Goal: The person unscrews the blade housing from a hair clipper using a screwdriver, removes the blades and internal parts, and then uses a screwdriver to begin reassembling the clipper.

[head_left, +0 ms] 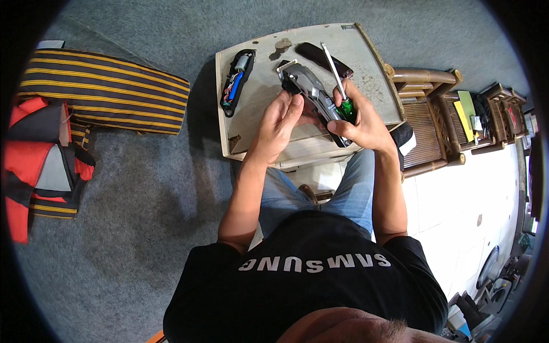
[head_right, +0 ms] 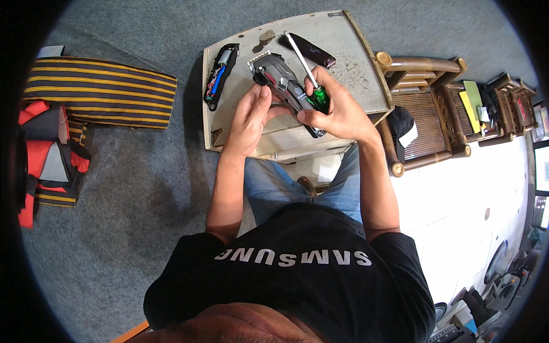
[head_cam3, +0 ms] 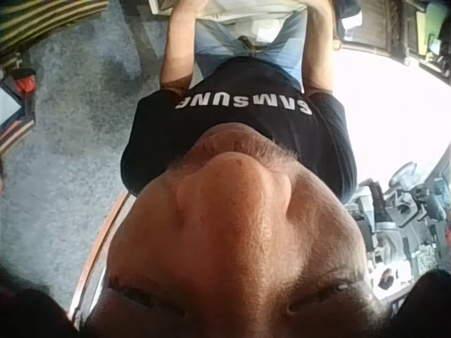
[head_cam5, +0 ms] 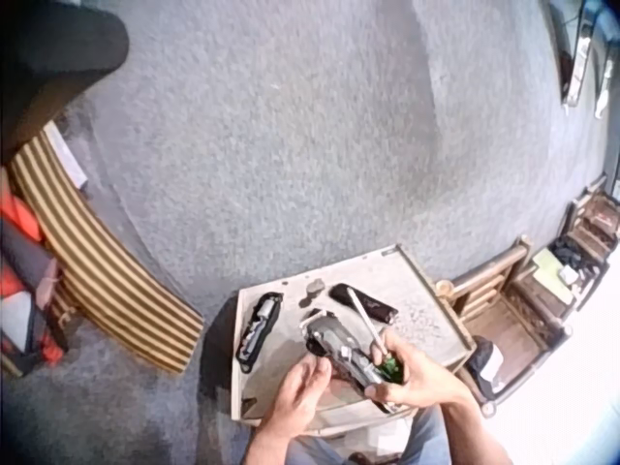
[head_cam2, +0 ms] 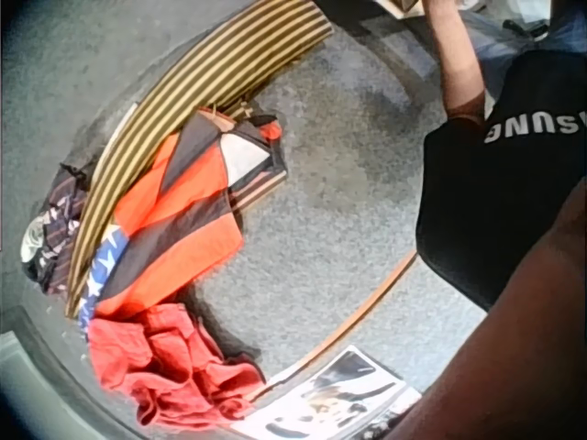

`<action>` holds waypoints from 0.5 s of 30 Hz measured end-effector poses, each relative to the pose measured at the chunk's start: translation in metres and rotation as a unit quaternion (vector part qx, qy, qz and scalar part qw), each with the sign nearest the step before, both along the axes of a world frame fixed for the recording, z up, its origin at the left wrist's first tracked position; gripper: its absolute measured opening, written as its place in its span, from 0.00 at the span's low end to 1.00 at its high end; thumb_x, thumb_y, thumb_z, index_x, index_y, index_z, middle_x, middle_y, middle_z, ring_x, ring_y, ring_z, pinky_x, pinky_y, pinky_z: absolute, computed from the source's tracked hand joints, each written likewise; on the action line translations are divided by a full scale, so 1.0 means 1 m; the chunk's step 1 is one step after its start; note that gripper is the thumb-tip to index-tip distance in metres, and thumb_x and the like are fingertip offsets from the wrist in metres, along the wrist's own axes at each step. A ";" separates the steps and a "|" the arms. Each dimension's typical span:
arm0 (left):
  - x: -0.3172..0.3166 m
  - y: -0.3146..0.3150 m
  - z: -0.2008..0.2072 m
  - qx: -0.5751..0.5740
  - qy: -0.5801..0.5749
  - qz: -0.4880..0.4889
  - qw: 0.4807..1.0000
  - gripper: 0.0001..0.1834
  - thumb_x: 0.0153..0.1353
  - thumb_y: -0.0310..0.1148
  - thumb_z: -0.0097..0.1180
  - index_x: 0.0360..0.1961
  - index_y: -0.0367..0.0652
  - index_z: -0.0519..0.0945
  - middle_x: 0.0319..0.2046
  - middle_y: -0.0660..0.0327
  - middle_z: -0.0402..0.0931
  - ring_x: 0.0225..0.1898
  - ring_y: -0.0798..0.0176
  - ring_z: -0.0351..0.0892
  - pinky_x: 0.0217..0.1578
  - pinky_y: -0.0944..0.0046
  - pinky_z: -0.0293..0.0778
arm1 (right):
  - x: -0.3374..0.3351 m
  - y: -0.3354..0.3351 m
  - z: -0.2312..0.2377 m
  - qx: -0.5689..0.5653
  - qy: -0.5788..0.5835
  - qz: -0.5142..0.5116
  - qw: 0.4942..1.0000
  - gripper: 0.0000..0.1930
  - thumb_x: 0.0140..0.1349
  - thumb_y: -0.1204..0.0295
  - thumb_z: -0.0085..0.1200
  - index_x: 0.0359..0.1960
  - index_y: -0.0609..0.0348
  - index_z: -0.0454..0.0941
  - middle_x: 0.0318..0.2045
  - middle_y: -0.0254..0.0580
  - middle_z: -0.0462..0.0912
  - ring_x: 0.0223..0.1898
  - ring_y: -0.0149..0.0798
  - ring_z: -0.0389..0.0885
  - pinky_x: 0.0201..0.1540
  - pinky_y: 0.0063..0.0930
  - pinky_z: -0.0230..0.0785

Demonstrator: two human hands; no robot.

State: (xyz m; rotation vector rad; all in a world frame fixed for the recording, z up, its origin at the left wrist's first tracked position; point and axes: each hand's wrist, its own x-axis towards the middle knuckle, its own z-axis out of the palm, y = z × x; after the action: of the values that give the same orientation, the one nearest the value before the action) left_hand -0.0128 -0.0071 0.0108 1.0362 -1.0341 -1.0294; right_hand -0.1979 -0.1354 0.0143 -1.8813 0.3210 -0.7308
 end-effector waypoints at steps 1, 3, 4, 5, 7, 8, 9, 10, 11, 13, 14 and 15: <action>-0.001 0.000 0.002 0.009 0.008 0.005 1.000 0.24 0.81 0.49 0.46 0.57 0.36 0.74 0.50 0.57 0.78 0.51 0.66 0.80 0.55 0.58 0.80 | 0.000 -0.001 0.000 -0.007 0.001 0.004 1.000 0.21 0.53 0.67 0.69 0.41 0.54 0.68 0.33 0.33 0.71 0.39 0.28 0.69 0.42 0.25 0.65; -0.006 -0.001 0.006 0.027 0.023 0.013 0.999 0.24 0.81 0.50 0.48 0.57 0.38 0.75 0.47 0.61 0.79 0.49 0.69 0.79 0.54 0.63 0.78 | 0.000 0.001 0.002 -0.002 0.027 0.008 1.000 0.21 0.52 0.67 0.69 0.41 0.53 0.67 0.34 0.33 0.72 0.40 0.29 0.70 0.43 0.26 0.65; -0.005 -0.002 0.004 0.028 0.018 0.024 0.999 0.24 0.81 0.50 0.48 0.57 0.38 0.75 0.47 0.61 0.80 0.49 0.69 0.79 0.54 0.63 0.78 | 0.001 0.004 0.005 0.010 0.052 0.011 0.999 0.22 0.50 0.66 0.68 0.41 0.53 0.67 0.36 0.33 0.71 0.41 0.30 0.69 0.44 0.26 0.64; -0.003 -0.003 -0.001 0.028 0.014 0.034 0.999 0.24 0.80 0.50 0.48 0.57 0.38 0.75 0.47 0.61 0.80 0.49 0.69 0.79 0.54 0.63 0.78 | 0.002 0.005 0.008 0.021 0.076 0.013 0.997 0.22 0.49 0.66 0.67 0.41 0.53 0.67 0.37 0.33 0.71 0.43 0.31 0.69 0.46 0.27 0.64; -0.002 -0.006 -0.008 0.001 0.026 0.047 0.999 0.25 0.80 0.51 0.47 0.57 0.38 0.75 0.48 0.60 0.81 0.49 0.68 0.80 0.54 0.62 0.79 | 0.004 0.004 0.004 -0.009 0.071 0.023 0.997 0.21 0.56 0.63 0.70 0.41 0.54 0.68 0.31 0.33 0.74 0.34 0.29 0.72 0.37 0.28 0.66; -0.004 -0.009 -0.009 -0.028 0.043 0.051 0.997 0.26 0.80 0.52 0.46 0.57 0.36 0.75 0.48 0.58 0.81 0.49 0.66 0.81 0.54 0.60 0.80 | 0.005 0.003 0.000 -0.013 0.060 0.022 0.998 0.21 0.58 0.61 0.71 0.41 0.54 0.69 0.27 0.34 0.75 0.31 0.29 0.73 0.34 0.28 0.66; -0.005 -0.010 -0.010 -0.056 0.061 0.055 0.995 0.27 0.80 0.53 0.45 0.57 0.35 0.75 0.49 0.56 0.81 0.50 0.64 0.83 0.54 0.59 0.80 | 0.007 0.003 -0.002 -0.018 0.049 0.021 0.998 0.22 0.60 0.60 0.72 0.41 0.54 0.70 0.23 0.34 0.75 0.27 0.28 0.73 0.31 0.28 0.66; -0.007 -0.008 -0.001 -0.054 0.076 0.057 0.994 0.29 0.79 0.54 0.46 0.58 0.35 0.74 0.49 0.55 0.81 0.47 0.63 0.84 0.53 0.57 0.81 | 0.008 0.006 -0.004 -0.003 0.008 0.024 1.000 0.19 0.65 0.59 0.69 0.42 0.55 0.70 0.22 0.32 0.73 0.24 0.26 0.72 0.29 0.28 0.65; -0.005 -0.010 -0.003 -0.059 0.078 0.090 0.991 0.28 0.79 0.55 0.45 0.57 0.37 0.74 0.48 0.54 0.81 0.44 0.61 0.85 0.46 0.57 0.85 | 0.007 0.008 -0.004 0.033 0.011 0.013 0.999 0.19 0.66 0.60 0.68 0.43 0.55 0.69 0.22 0.31 0.73 0.24 0.26 0.72 0.28 0.28 0.65; 0.007 -0.005 0.004 -0.060 0.094 0.080 0.991 0.27 0.78 0.56 0.46 0.56 0.40 0.73 0.45 0.55 0.80 0.42 0.61 0.85 0.37 0.59 0.88 | 0.005 0.011 -0.001 0.105 0.016 -0.006 0.994 0.18 0.68 0.63 0.65 0.45 0.55 0.68 0.21 0.29 0.71 0.22 0.24 0.72 0.28 0.27 0.65; 0.010 -0.006 0.004 -0.067 0.127 0.082 0.986 0.26 0.77 0.53 0.52 0.58 0.42 0.67 0.43 0.55 0.79 0.35 0.63 0.85 0.30 0.62 0.87 | 0.004 0.013 0.004 0.144 0.023 0.012 0.989 0.14 0.72 0.66 0.55 0.50 0.56 0.64 0.22 0.30 0.70 0.20 0.24 0.70 0.27 0.25 0.65; 0.014 -0.005 0.006 -0.065 0.117 0.086 0.987 0.24 0.77 0.52 0.52 0.57 0.44 0.66 0.43 0.54 0.79 0.30 0.64 0.84 0.27 0.64 0.85 | 0.005 0.009 0.002 0.173 -0.017 0.042 0.984 0.13 0.72 0.68 0.51 0.50 0.57 0.63 0.23 0.32 0.70 0.19 0.25 0.69 0.27 0.25 0.65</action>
State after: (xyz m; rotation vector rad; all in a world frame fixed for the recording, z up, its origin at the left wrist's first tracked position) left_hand 0.0008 -0.0118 0.0166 0.8605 -0.7940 -0.9059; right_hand -0.1927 -0.1261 0.0159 -1.5413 0.3222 -0.6066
